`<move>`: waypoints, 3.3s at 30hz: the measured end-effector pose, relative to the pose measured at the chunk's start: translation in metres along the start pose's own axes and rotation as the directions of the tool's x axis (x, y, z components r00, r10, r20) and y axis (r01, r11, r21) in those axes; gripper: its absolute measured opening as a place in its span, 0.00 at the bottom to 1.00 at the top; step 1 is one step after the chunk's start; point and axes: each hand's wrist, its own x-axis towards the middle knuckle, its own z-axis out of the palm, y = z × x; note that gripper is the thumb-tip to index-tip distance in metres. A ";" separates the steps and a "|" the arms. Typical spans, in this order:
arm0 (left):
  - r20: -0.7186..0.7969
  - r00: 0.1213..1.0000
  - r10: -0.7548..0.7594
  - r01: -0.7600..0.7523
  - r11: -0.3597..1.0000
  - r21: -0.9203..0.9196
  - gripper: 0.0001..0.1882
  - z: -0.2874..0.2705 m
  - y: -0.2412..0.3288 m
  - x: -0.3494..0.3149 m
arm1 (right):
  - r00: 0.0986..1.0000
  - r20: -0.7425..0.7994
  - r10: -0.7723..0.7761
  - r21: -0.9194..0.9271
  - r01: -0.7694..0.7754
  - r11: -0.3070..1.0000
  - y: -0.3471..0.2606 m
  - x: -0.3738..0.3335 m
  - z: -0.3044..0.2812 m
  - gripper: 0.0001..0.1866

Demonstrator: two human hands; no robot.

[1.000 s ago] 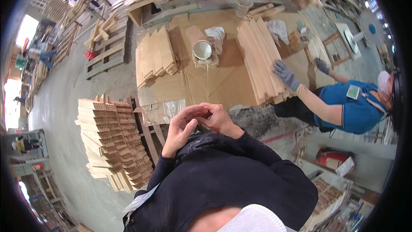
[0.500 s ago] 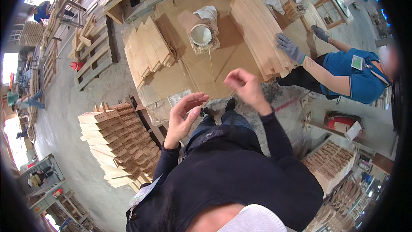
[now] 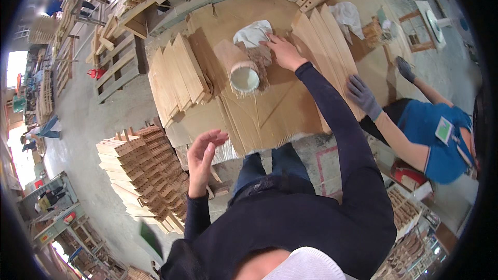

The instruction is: The person applies glue into the holes of wooden pieces using a small brush, then places the glued pieces onto a stack. The person also wipes the brush on a cloth and handles multiple wooden pieces during the process.

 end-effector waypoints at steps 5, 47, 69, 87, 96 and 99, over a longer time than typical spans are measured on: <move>-0.148 0.988 -0.036 0.053 0.992 0.113 0.25 0.027 0.007 0.014 | 0.974 0.188 -0.125 -0.074 0.141 0.987 0.026 0.073 0.060 0.50; 0.484 0.871 0.081 -0.469 -0.152 0.870 0.08 0.227 0.074 0.460 | 0.957 0.070 0.281 0.286 0.250 -0.925 0.024 -0.030 0.001 0.32; 0.279 0.920 0.275 -0.386 0.516 0.765 0.11 0.144 -0.008 0.237 | 0.833 0.231 0.503 0.864 0.062 -0.499 -0.007 0.045 -0.056 0.22; 0.372 0.904 -0.211 -0.018 0.851 0.525 0.12 0.076 0.102 0.125 | 0.779 -0.058 0.624 0.984 -0.061 0.168 0.019 0.001 -0.141 0.26; 0.542 0.820 0.184 -0.568 0.380 0.730 0.14 0.066 0.095 0.105 | 0.777 -0.146 0.612 0.989 0.104 0.104 -0.071 -0.038 -0.150 0.12; 0.558 0.797 0.231 -0.604 0.312 0.734 0.13 0.062 0.092 0.093 | 0.806 0.039 0.591 0.970 0.111 -0.216 -0.077 -0.047 -0.143 0.12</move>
